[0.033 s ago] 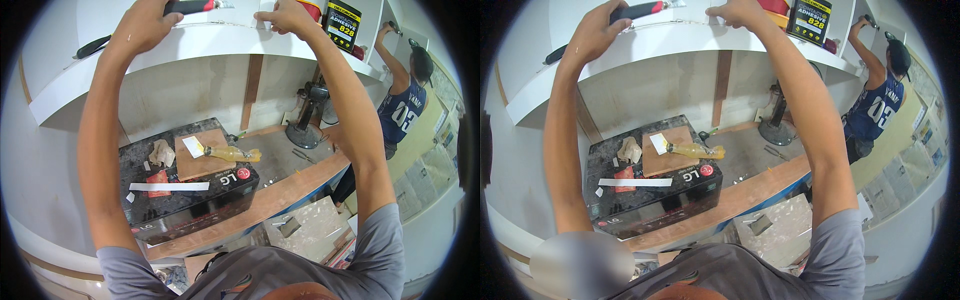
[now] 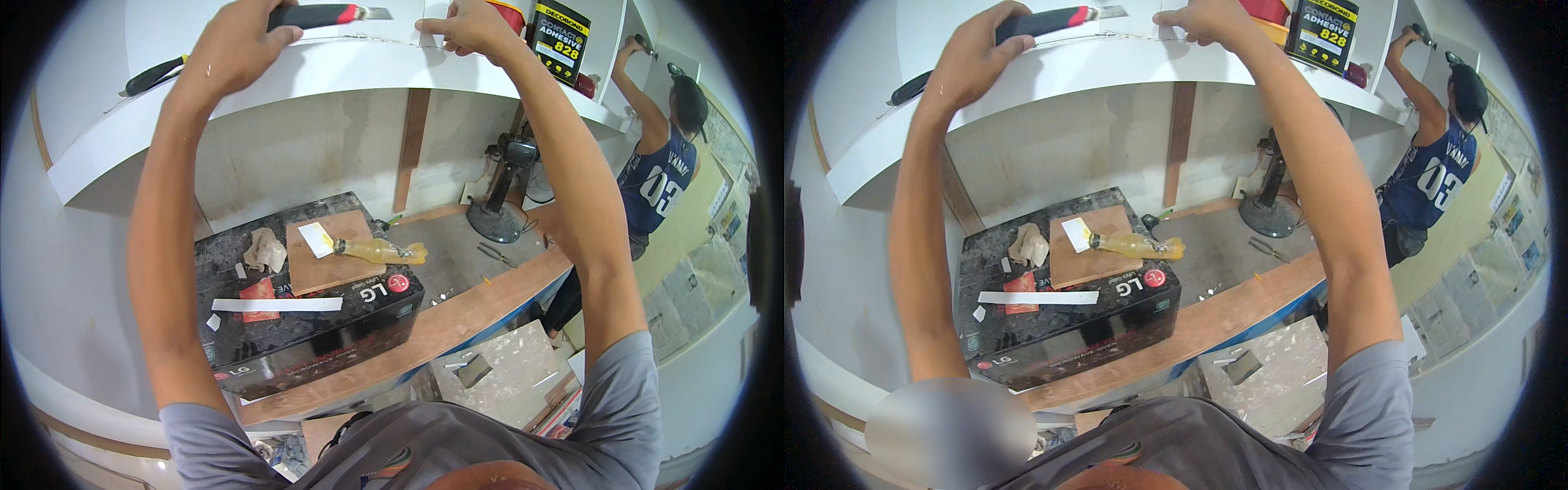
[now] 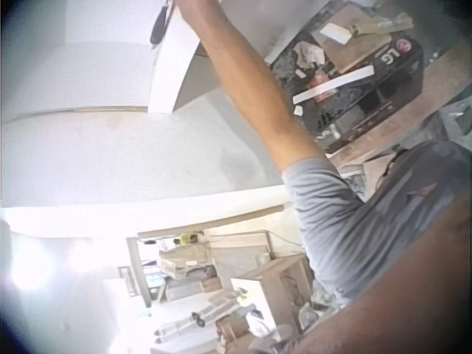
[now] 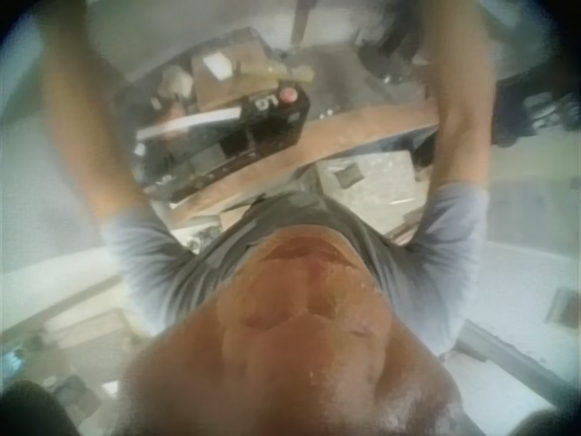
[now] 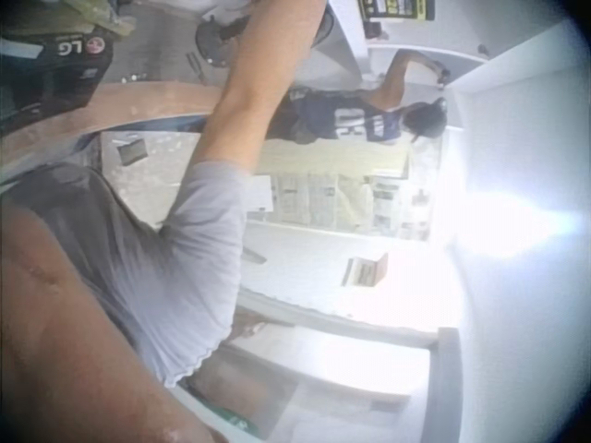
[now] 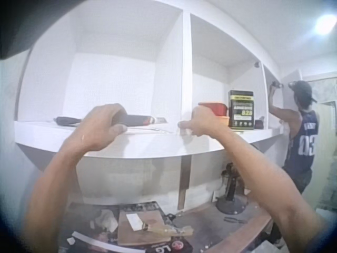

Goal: The person uses a utility knife to trim a white shelf edge, then picks up a sanding block and sands a wooden piece. They place the sanded piece on the shelf and continue trimming the shelf edge with the knife.

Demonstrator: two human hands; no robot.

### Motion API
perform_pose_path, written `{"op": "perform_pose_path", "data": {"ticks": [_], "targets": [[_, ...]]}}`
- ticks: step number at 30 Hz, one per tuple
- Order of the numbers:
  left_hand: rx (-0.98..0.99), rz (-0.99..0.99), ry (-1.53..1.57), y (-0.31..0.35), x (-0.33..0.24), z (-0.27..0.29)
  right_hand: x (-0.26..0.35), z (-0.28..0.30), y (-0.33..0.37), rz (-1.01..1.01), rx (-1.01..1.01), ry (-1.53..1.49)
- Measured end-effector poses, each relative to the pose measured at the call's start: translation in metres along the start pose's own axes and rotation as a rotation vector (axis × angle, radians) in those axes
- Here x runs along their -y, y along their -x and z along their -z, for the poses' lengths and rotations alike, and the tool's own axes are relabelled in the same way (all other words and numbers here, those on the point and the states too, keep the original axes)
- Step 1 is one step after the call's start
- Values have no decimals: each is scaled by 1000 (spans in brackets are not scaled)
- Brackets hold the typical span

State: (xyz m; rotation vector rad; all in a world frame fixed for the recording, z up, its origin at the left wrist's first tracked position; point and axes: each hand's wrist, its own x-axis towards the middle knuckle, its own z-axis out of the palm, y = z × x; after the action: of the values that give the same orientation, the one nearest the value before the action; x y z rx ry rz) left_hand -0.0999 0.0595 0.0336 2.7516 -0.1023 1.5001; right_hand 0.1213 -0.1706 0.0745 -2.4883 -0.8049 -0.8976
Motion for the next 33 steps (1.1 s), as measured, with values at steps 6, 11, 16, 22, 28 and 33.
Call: {"op": "perform_pose_path", "data": {"ticks": [6,11,16,22,28,33], "targets": [[-206,-195,62,9,36,-59,-25,-5,-1,97,-3,-318],[-230,-210,-12,10,21,-77,-61,-44,15,297,-184,-290],[-240,-231,-10,6,20,-79,-67,-57,9,251,-235,-275],[-174,-167,18,7,16,-76,-63,-59,12,253,-285,-260],[-209,-199,-28,8,25,-81,-60,-57,13,263,-297,-233],[-158,-158,3,7,20,-76,-66,-58,10,271,-284,-279]]}}
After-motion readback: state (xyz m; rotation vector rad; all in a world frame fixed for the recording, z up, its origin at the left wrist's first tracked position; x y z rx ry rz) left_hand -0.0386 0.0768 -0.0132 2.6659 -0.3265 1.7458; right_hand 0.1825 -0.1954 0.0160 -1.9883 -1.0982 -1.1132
